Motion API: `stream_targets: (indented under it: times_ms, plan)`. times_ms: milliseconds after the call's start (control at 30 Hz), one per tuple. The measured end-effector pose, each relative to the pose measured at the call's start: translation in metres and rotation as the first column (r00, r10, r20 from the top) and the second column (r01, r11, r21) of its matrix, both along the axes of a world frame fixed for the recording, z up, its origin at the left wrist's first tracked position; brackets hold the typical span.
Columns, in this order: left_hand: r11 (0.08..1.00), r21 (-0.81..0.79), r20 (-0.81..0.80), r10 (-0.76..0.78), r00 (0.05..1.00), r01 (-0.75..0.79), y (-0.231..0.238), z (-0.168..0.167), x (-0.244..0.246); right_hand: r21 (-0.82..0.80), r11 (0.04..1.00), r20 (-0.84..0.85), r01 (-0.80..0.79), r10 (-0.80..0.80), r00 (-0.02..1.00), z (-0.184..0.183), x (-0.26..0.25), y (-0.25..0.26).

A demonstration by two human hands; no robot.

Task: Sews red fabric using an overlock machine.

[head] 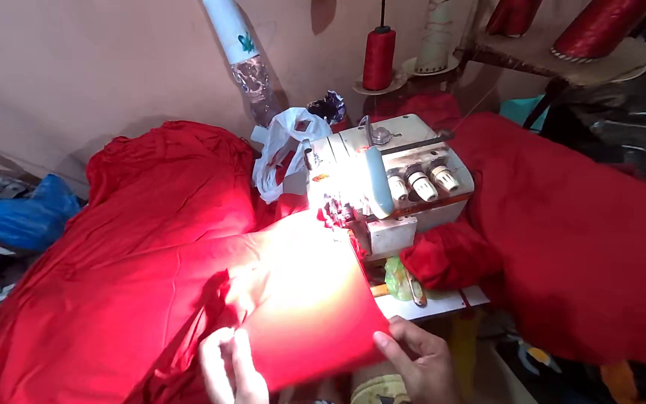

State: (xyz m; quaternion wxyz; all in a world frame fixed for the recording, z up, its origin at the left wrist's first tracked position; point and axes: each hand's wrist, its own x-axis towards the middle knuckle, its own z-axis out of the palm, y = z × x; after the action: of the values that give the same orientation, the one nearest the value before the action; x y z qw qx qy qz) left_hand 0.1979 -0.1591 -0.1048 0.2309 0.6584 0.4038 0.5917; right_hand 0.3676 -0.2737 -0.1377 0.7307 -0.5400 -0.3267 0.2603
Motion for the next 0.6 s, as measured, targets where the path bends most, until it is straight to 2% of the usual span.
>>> stream_targets:
  times_ms: [100, 200, 333, 500, 600]
  plan:
    - [0.976, -0.111, 0.021, -0.186, 0.982, 0.187, -0.002, 0.016, -0.011, -0.084, 0.99, -0.043, -0.117, 0.113, 0.993, -0.008, -0.002, 0.005]
    - [0.952, -0.067, -0.046, -0.301, 0.953, 0.297, 0.024, 0.029, -0.018, -0.096, 0.988, -0.115, -0.123, 0.112, 0.987, -0.009, -0.005, 0.02]
    - [0.953, 0.061, -0.086, -0.293, 0.952, 0.298, 0.059, 0.041, -0.008, -0.047, 0.997, -0.094, -0.053, 0.049, 0.994, -0.008, 0.002, 0.047]
    - [0.968, -0.005, 0.036, -0.252, 0.967, 0.252, 0.093, 0.051, 0.013, 0.015, 1.0, -0.093, 0.005, -0.003, 0.996, 0.003, 0.011, 0.076]
    - [0.981, -0.047, -0.062, -0.193, 0.979, 0.19, 0.105, 0.046, 0.011, 0.04, 0.992, -0.057, 0.116, -0.114, 0.992, 0.008, 0.007, 0.087]
